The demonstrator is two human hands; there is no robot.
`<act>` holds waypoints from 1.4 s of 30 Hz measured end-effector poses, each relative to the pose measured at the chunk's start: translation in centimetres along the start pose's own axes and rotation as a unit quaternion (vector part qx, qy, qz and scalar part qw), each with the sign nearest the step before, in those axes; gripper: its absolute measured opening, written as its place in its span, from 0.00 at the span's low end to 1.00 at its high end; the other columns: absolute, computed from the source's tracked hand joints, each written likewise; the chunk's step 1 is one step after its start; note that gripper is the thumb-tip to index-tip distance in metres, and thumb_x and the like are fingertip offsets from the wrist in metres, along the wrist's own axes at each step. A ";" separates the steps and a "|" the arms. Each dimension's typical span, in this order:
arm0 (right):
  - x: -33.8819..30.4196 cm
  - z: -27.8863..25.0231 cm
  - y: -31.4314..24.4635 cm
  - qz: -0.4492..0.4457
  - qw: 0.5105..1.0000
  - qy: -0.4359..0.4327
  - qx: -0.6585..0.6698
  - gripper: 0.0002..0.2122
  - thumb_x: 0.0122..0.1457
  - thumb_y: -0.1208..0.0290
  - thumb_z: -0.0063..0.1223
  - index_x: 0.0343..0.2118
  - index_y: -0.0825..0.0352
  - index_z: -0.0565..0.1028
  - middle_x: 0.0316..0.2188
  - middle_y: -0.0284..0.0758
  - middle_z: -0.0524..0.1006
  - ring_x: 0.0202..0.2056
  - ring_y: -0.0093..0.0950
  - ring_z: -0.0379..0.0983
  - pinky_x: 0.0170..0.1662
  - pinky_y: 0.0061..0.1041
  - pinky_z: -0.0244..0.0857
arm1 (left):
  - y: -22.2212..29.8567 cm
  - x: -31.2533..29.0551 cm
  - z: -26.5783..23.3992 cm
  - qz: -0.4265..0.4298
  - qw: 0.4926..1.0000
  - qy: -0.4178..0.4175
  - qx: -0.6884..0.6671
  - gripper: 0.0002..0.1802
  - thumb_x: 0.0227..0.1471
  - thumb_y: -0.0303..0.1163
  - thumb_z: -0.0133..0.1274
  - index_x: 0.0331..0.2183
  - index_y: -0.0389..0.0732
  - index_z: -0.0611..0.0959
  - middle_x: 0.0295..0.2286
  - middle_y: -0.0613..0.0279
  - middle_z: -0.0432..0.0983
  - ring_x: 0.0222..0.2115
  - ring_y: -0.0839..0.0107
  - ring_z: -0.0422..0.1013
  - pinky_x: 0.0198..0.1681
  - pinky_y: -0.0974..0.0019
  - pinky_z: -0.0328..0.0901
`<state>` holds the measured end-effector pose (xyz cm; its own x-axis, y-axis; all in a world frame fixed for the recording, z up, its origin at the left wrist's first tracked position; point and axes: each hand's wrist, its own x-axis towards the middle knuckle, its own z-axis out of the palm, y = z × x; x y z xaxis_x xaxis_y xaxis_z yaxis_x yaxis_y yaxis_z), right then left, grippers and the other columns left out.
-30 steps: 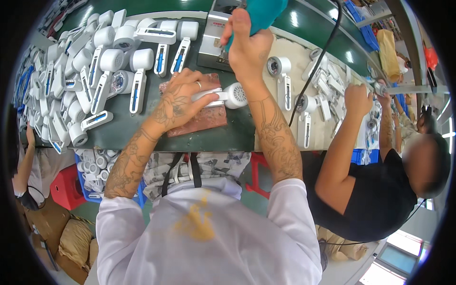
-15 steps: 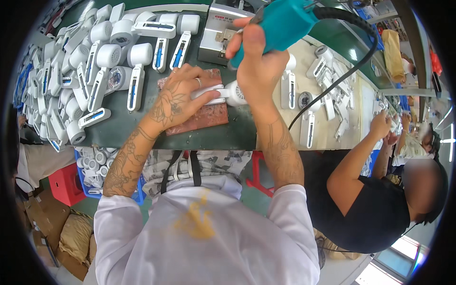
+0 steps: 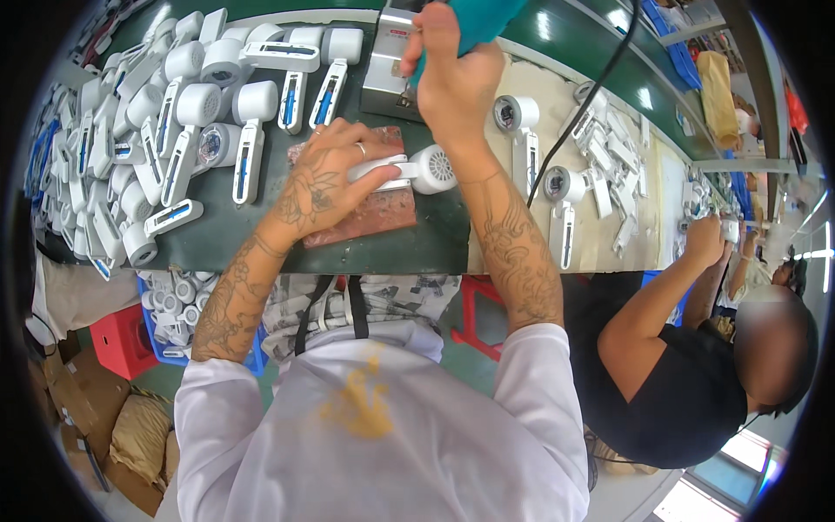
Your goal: Assembling components of portable hair dryers using an electric screwdriver at a factory assembly line.
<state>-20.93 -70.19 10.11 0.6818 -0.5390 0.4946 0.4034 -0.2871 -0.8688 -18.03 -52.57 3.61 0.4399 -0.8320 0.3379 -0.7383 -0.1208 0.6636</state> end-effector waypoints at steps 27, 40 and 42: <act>-5.5 -1.1 -1.3 0.075 0.996 -0.021 0.039 0.28 0.65 0.41 0.48 0.34 0.71 0.69 0.20 0.36 0.69 0.21 0.28 0.67 0.28 0.29 0.65 | 0.0 0.1 0.5 0.004 0.999 0.014 0.030 0.15 0.55 0.42 0.58 0.36 0.41 0.87 0.36 0.64 0.75 0.38 0.60 0.69 0.47 0.56 0.63; -4.2 -1.2 -2.1 0.045 0.999 0.008 0.009 0.31 0.65 0.40 0.47 0.40 0.74 0.72 0.20 0.35 0.70 0.22 0.27 0.69 0.26 0.26 0.64 | 0.0 0.0 0.5 0.017 0.999 0.024 0.024 0.12 0.54 0.39 0.58 0.35 0.40 0.85 0.35 0.62 0.76 0.37 0.59 0.70 0.45 0.56 0.64; -2.1 -0.9 -1.7 0.006 0.996 0.039 0.078 0.19 0.68 0.55 0.51 0.37 0.73 0.75 0.19 0.32 0.74 0.20 0.19 0.69 0.25 0.20 0.62 | 0.2 0.1 0.5 0.002 1.000 0.021 0.000 0.11 0.54 0.37 0.57 0.35 0.41 0.85 0.35 0.61 0.76 0.37 0.58 0.70 0.45 0.56 0.64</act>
<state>-23.62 -69.30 10.52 0.6398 -0.6030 0.4765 0.4896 -0.1581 -0.8575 -18.36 -52.90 3.44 0.4578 -0.8087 0.3694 -0.7401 -0.1164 0.6623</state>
